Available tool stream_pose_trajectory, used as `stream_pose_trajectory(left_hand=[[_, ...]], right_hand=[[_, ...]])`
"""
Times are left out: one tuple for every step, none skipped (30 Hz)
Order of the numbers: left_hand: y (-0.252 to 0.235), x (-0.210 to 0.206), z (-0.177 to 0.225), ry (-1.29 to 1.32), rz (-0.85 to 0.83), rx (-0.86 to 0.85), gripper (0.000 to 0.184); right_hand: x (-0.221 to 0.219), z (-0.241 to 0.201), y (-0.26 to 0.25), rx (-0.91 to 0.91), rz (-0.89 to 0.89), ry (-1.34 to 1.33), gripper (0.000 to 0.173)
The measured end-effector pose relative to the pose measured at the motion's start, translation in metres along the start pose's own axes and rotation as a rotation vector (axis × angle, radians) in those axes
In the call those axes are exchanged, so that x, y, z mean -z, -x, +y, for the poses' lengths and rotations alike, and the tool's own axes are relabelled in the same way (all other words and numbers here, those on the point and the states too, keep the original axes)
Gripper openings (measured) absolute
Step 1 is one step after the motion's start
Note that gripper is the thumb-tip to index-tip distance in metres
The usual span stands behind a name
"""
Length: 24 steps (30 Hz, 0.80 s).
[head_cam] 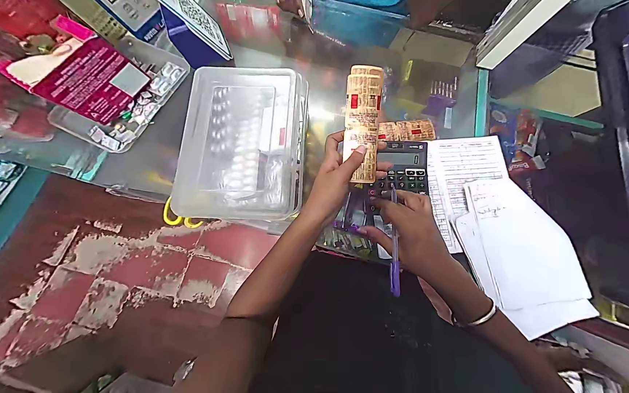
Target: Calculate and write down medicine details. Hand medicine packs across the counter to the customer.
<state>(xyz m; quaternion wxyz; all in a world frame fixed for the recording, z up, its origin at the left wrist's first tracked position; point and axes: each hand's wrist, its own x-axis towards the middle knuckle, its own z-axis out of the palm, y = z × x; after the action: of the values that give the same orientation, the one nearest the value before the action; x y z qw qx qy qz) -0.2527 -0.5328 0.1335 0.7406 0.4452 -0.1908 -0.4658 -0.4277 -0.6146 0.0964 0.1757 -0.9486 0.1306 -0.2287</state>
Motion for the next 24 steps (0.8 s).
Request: stream_pose_trajectory(left_hand=[[0.001,-0.001,0.000,-0.005,-0.010,-0.019,0.031],[0.002,-0.001,-0.001,-0.030,-0.023,-0.048,0.032],[0.006,-0.001,-0.004,-0.079,-0.033,-0.084,0.034],[0.011,-0.002,-0.006,-0.137,-0.042,-0.121,0.037],[0.015,-0.002,-0.008,-0.201,-0.044,-0.170,0.038],[0.019,-0.004,-0.008,-0.265,-0.030,-0.218,0.039],[0.021,-0.005,-0.007,-0.310,-0.010,-0.260,0.038],[0.022,-0.006,-0.006,-0.337,0.001,-0.295,0.037],[0.024,-0.005,-0.006,-0.354,0.011,-0.310,0.037],[0.027,-0.004,-0.006,-0.365,0.022,-0.313,0.039],[0.029,-0.004,-0.006,-0.376,0.041,-0.315,0.042],[0.031,-0.004,-0.007,-0.390,0.069,-0.318,0.047],[0.033,-0.006,-0.009,-0.412,0.111,-0.328,0.052],[0.035,-0.009,-0.011,-0.437,0.163,-0.342,0.053],[0.035,-0.012,-0.015,-0.461,0.224,-0.360,0.051],[0.033,-0.013,-0.018,-0.469,0.289,-0.382,0.047],[0.029,-0.014,-0.020,-0.444,0.355,-0.398,0.043],[0.024,-0.016,-0.022,-0.377,0.399,-0.398,0.038],[0.019,-0.019,-0.023,-0.265,0.409,-0.380,0.032],[0.016,-0.023,-0.025,-0.124,0.404,-0.342,0.027],[0.016,-0.028,-0.025,0.007,0.403,-0.287,0.024],[0.017,-0.035,-0.025,0.106,0.421,-0.223,0.025],[0.019,-0.040,-0.025,0.185,0.441,-0.162,0.029],[0.020,-0.044,-0.026,0.262,0.455,-0.101,0.033]], right_hand=[[-0.003,0.000,-0.003,-0.052,0.064,-0.011,0.050],[-0.007,0.000,-0.007,-0.112,0.129,-0.013,0.049],[-0.011,0.001,-0.011,-0.176,0.156,0.022,0.054],[-0.017,0.003,-0.015,-0.229,0.144,0.083,0.062],[-0.022,0.005,-0.019,-0.264,0.120,0.140,0.072],[-0.025,0.005,-0.021,-0.298,0.083,0.190,0.081],[-0.026,0.005,-0.023,-0.333,0.045,0.214,0.090],[-0.025,0.006,-0.024,-0.362,0.025,0.230,0.095],[-0.022,0.006,-0.023,-0.387,0.015,0.232,0.099],[-0.018,0.007,-0.020,-0.401,0.017,0.229,0.102],[-0.013,0.010,-0.016,-0.403,0.025,0.231,0.103],[-0.008,0.013,-0.011,-0.404,0.031,0.241,0.103],[-0.003,0.017,-0.006,-0.406,0.039,0.255,0.103],[0.000,0.020,-0.001,-0.409,0.048,0.275,0.102],[0.003,0.022,0.005,-0.415,0.052,0.294,0.101],[0.005,0.024,0.007,-0.418,0.064,0.298,0.101],[0.006,0.025,0.007,-0.419,0.081,0.301,0.101],[0.005,0.026,0.007,-0.411,0.108,0.304,0.101],[0.003,0.028,0.008,-0.398,0.135,0.305,0.101],[0.002,0.030,0.011,-0.385,0.148,0.300,0.100],[0.001,0.031,0.013,-0.373,0.151,0.295,0.099],[0.001,0.032,0.015,-0.362,0.148,0.281,0.099],[0.001,0.033,0.018,-0.349,0.144,0.264,0.099],[0.003,0.033,0.022,-0.341,0.125,0.247,0.099]])
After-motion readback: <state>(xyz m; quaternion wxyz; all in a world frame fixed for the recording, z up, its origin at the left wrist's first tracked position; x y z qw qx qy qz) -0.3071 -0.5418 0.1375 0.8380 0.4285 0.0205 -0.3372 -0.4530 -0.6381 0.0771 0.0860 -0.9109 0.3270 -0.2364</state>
